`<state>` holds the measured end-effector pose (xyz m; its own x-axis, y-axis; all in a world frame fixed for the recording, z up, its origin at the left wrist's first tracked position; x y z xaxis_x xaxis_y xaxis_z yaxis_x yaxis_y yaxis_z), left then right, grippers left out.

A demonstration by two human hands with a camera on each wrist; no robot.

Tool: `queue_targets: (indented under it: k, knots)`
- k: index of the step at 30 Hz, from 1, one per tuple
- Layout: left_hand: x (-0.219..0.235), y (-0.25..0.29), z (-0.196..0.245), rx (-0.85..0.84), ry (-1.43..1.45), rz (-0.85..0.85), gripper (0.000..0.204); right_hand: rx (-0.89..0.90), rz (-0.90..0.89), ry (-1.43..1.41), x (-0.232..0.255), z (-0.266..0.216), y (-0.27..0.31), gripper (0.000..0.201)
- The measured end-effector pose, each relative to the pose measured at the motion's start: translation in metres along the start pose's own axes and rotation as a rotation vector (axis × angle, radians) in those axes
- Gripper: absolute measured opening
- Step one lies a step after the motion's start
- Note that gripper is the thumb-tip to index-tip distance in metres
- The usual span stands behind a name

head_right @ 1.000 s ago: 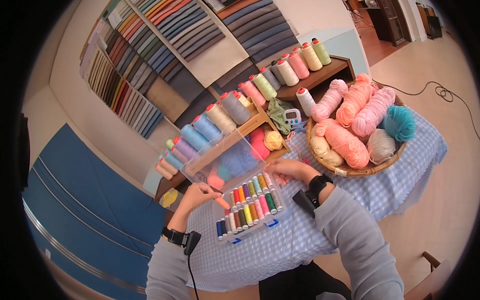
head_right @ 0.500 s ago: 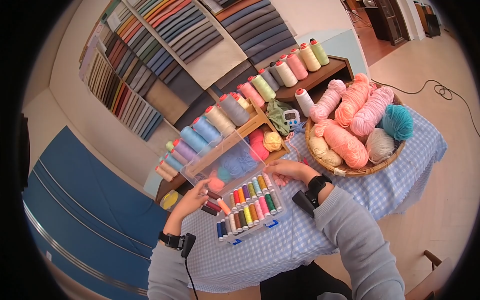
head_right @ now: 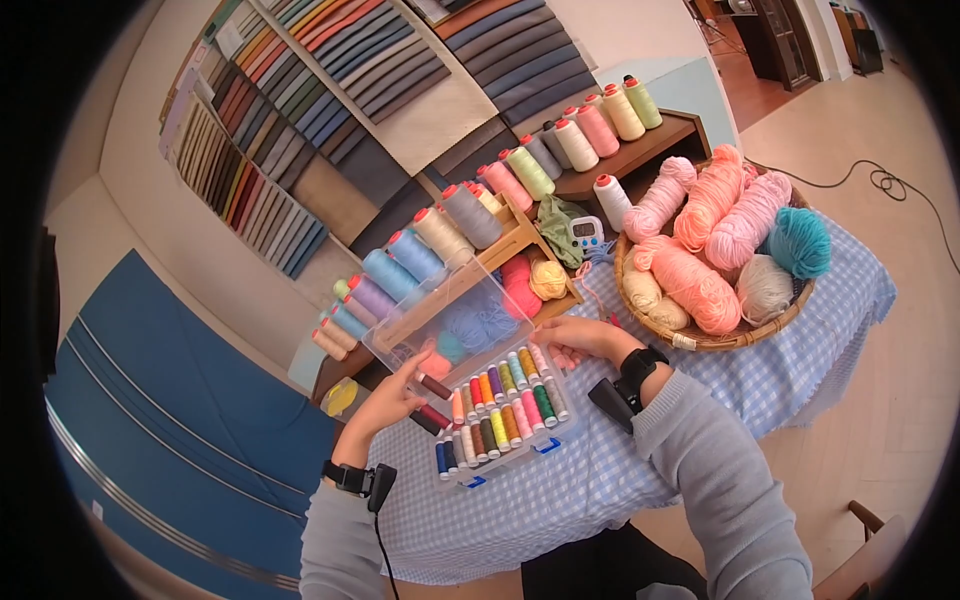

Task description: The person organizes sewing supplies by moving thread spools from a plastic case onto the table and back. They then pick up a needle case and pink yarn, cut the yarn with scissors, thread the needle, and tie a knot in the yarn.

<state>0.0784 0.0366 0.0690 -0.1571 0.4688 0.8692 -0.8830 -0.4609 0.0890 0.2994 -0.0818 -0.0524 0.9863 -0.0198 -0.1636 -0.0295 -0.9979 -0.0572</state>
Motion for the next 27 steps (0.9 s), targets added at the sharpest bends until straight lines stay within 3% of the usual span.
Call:
queue_targets:
  k: [4, 6, 13, 18, 22, 27]
  knots:
    - [-0.008, -0.006, -0.001, -0.051, -0.13, -0.041, 0.074, -0.007, -0.016, -0.001, 0.0, 0.0, -0.001, 0.026]
    - [-0.013, -0.003, 0.009, -0.306, -0.322, 0.035, 0.068, -0.017, -0.015, -0.001, 0.002, 0.002, -0.002, 0.025]
    - [-0.012, 0.002, 0.003, -0.256, -0.157, 0.037, 0.064, 0.01, -0.018, 0.005, 0.0, 0.0, -0.001, 0.027]
    - [-0.018, 0.005, -0.006, -0.099, 0.061, 0.025, 0.065, -0.001, -0.013, 0.005, -0.001, 0.0, 0.0, 0.026]
    - [-0.018, 0.007, -0.003, -0.117, -0.033, 0.017, 0.065, -0.002, -0.008, 0.004, -0.001, -0.001, 0.0, 0.027]
    - [-0.015, 0.007, -0.011, -0.144, 0.203, -0.048, 0.063, -0.008, -0.005, 0.011, 0.001, 0.001, -0.001, 0.027]
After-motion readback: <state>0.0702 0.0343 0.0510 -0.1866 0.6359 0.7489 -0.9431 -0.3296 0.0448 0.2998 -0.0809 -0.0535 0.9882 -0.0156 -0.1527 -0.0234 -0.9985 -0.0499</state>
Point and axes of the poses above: each hand's wrist, its own y-axis away from the middle knuckle, its own x-axis out of the back of the hand, z = x × y, the point moved 6 cm from there along -y, towards the middle knuckle, and after that the axes turned 4 degrees about x, right-handed, at the moved point
